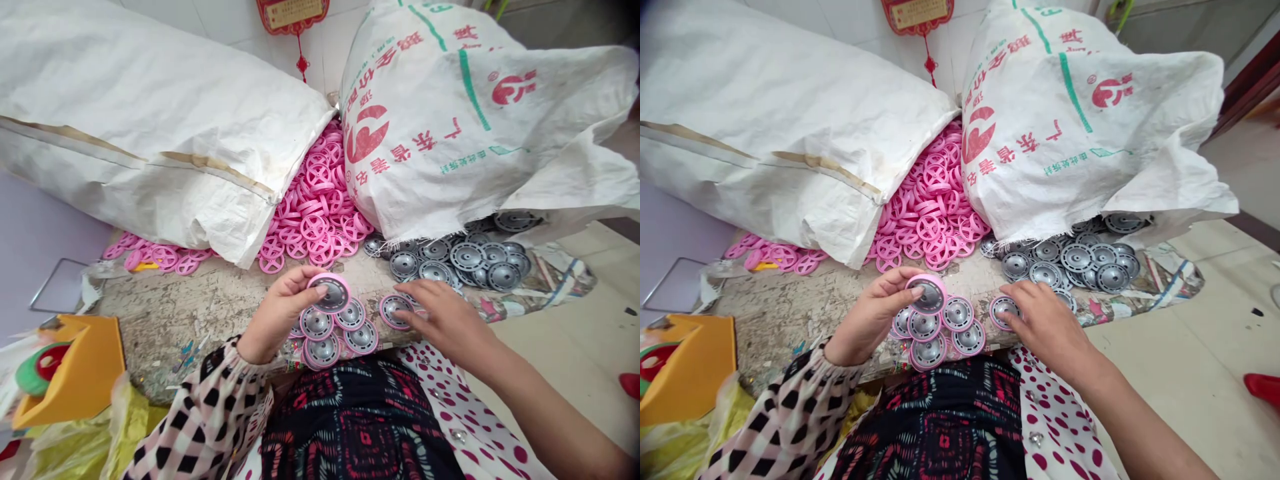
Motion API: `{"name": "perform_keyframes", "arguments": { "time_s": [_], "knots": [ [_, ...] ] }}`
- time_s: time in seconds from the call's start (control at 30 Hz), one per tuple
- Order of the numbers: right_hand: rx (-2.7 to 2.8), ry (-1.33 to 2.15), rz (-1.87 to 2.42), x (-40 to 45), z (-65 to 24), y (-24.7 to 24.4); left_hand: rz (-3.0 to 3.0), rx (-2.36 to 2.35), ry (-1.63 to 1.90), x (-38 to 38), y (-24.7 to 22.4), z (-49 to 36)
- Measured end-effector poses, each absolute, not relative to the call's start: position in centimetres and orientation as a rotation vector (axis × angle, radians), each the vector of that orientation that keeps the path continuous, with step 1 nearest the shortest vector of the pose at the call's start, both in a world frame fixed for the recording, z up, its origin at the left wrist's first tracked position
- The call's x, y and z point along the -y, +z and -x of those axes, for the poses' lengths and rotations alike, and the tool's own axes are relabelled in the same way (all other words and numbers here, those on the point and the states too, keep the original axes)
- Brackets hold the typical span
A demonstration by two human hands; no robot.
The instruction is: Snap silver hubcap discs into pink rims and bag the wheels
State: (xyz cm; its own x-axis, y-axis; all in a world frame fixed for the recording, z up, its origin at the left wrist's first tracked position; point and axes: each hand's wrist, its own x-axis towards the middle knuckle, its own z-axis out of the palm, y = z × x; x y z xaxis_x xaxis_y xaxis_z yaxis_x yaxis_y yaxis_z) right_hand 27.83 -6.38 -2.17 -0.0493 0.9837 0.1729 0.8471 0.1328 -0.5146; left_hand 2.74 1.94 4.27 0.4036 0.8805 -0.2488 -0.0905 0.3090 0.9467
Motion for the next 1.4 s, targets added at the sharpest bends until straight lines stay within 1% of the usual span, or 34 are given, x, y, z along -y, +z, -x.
{"name": "perform_keyframes", "arguments": {
  "time_s": [0.13, 0.27, 0.43, 0.6, 0.7, 0.87, 1.03, 1.23, 1.4],
  "knots": [
    [2.287, 0.187, 1.759, 7.2, -27.8, -4.1, -1.169, -1.066, 0.655, -2.3, 3.4, -0.4],
    [2.390, 0.201, 1.764, 7.1, -27.7, -4.6, -1.314, -1.158, 0.454, -1.5, 1.8, 0.6],
    [2.285, 0.397, 1.758, 6.5, -27.8, -3.5, -1.740, -1.246, 0.359, -0.6, 0.9, 1.1],
    [2.157, 0.502, 1.651, 5.5, -24.6, -2.0, -2.151, -1.289, 0.311, -0.2, 0.1, 1.3],
    [2.175, 0.461, 1.638, 4.5, -22.2, -2.3, -2.289, -1.303, 0.284, 0.2, -0.4, 1.2],
    [2.213, 0.374, 1.688, 3.1, -20.6, -4.5, -2.508, -1.249, 0.210, 0.7, -0.3, 1.1],
    [2.230, 0.374, 1.616, 2.5, -21.2, -6.0, -2.632, -1.178, 0.060, 0.8, -0.1, 1.1],
    [2.210, 0.422, 1.589, 1.8, -21.6, -6.7, -2.650, -1.161, 0.049, 1.1, -0.3, 0.7],
    [2.207, 0.542, 1.533, 1.2, -22.1, -6.5, -2.643, -1.175, 0.040, 1.0, -0.4, 0.2]
  ]
}}
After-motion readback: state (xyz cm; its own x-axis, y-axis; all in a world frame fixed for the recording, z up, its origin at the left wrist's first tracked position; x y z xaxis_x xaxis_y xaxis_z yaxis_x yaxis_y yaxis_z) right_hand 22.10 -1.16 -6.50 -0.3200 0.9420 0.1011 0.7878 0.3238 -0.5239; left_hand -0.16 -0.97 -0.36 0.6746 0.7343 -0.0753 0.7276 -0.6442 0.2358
